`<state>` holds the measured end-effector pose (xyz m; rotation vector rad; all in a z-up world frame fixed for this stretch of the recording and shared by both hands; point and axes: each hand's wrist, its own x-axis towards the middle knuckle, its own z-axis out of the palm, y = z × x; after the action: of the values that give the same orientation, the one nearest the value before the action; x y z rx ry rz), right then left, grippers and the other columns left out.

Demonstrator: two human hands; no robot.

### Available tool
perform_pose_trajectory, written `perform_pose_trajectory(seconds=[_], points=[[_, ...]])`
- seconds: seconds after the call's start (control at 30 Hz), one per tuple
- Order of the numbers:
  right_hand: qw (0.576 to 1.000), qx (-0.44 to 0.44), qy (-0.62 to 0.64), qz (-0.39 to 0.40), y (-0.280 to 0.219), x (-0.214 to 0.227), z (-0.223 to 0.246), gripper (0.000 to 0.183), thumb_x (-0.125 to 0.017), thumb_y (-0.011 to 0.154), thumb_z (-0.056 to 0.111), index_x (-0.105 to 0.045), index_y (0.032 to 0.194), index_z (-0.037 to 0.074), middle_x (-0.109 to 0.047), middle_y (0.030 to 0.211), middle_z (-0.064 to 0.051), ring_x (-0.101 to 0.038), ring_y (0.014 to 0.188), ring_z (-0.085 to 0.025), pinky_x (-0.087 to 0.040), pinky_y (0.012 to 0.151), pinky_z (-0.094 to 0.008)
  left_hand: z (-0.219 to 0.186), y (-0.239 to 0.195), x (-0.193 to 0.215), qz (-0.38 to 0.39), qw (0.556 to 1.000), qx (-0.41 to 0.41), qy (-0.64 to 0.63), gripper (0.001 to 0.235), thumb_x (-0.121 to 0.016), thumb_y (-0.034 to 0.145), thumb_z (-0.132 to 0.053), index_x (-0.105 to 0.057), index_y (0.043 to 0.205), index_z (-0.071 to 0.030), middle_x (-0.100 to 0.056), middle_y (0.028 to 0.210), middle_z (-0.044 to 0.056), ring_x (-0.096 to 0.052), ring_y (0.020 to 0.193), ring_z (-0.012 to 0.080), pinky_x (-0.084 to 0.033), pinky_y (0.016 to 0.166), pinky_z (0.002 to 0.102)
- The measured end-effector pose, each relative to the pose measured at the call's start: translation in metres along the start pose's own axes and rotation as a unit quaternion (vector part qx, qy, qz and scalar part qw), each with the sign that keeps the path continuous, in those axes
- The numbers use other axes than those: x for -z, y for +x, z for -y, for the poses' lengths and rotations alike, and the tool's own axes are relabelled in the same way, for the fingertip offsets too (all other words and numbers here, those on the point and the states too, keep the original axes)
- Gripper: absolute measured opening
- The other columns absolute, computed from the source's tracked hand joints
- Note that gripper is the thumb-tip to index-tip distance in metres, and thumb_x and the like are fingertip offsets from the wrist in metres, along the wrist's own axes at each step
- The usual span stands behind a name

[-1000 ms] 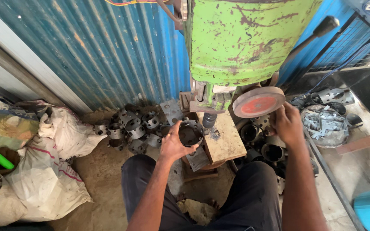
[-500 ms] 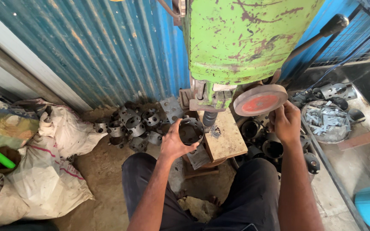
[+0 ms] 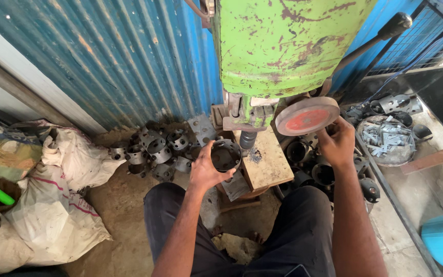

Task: The person holds metal cylinders one by one and presses them against a rotating grinding wheel on a machine, while also using a drilling or reaming tool to clear the center of the cylinders.

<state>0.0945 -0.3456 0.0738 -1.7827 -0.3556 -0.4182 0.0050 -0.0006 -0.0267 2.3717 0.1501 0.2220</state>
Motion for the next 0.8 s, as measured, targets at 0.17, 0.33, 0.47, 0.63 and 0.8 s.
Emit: perform_pose_trajectory(seconds=[0.17, 0.33, 0.47, 0.63, 0.8], points=[[0.999, -0.042, 0.031, -0.003, 0.0001, -0.0006, 0.0009, 0.01, -0.063, 0.098, 0.004, -0.066, 0.103, -0.004, -0.062, 0.071, -0.002, -0.053, 0.05, -0.006, -0.039, 0.043, -0.023, 0.0016, 0.0012, -0.0017, 0.01, 1.0, 0.013, 0.001, 0.121, -0.092, 0.056, -0.052, -0.033, 0.156, -0.015, -0.05, 0.152, 0.017, -0.053, 0.137, 0.0343, -0.048, 0.109, 0.051], [0.998, -0.045, 0.037, -0.004, 0.0003, -0.0017, 0.0039, 0.011, -0.063, 0.099, 0.006, -0.066, 0.103, -0.003, -0.06, 0.069, -0.001, -0.053, 0.049, -0.006, -0.039, 0.042, -0.023, 0.0019, 0.0015, -0.0019, 0.033, 0.999, 0.034, 0.016, 0.125, -0.093, 0.056, -0.053, -0.03, 0.157, -0.019, -0.047, 0.154, 0.015, -0.051, 0.138, 0.0352, -0.043, 0.11, 0.056], [0.998, -0.047, 0.042, -0.003, -0.0001, -0.0029, 0.0067, 0.01, -0.062, 0.099, 0.006, -0.066, 0.103, -0.003, -0.059, 0.068, 0.0, -0.051, 0.049, -0.006, -0.039, 0.042, -0.023, 0.0016, 0.001, -0.0013, 0.026, 0.999, 0.028, 0.005, 0.124, -0.093, 0.056, -0.053, -0.031, 0.157, -0.018, -0.048, 0.154, 0.015, -0.052, 0.137, 0.0352, -0.044, 0.11, 0.055], [0.998, -0.048, 0.041, -0.007, -0.0003, -0.0041, 0.0076, 0.01, -0.062, 0.1, 0.005, -0.066, 0.102, -0.003, -0.059, 0.068, 0.0, -0.051, 0.05, -0.006, -0.04, 0.042, -0.023, 0.003, 0.0011, -0.0024, 0.021, 0.999, 0.024, 0.005, 0.124, -0.093, 0.055, -0.053, -0.031, 0.157, -0.017, -0.049, 0.153, 0.016, -0.053, 0.136, 0.036, -0.045, 0.109, 0.054], [0.997, -0.052, 0.053, -0.006, -0.0003, -0.0048, 0.0079, 0.009, -0.061, 0.099, 0.005, -0.066, 0.101, -0.003, -0.058, 0.067, 0.0, -0.05, 0.049, -0.005, -0.04, 0.042, -0.023, 0.0057, 0.0014, -0.0045, 0.016, 1.0, 0.015, 0.002, 0.123, -0.092, 0.056, -0.055, -0.031, 0.157, -0.016, -0.05, 0.152, 0.017, -0.057, 0.134, 0.0356, -0.05, 0.109, 0.052]])
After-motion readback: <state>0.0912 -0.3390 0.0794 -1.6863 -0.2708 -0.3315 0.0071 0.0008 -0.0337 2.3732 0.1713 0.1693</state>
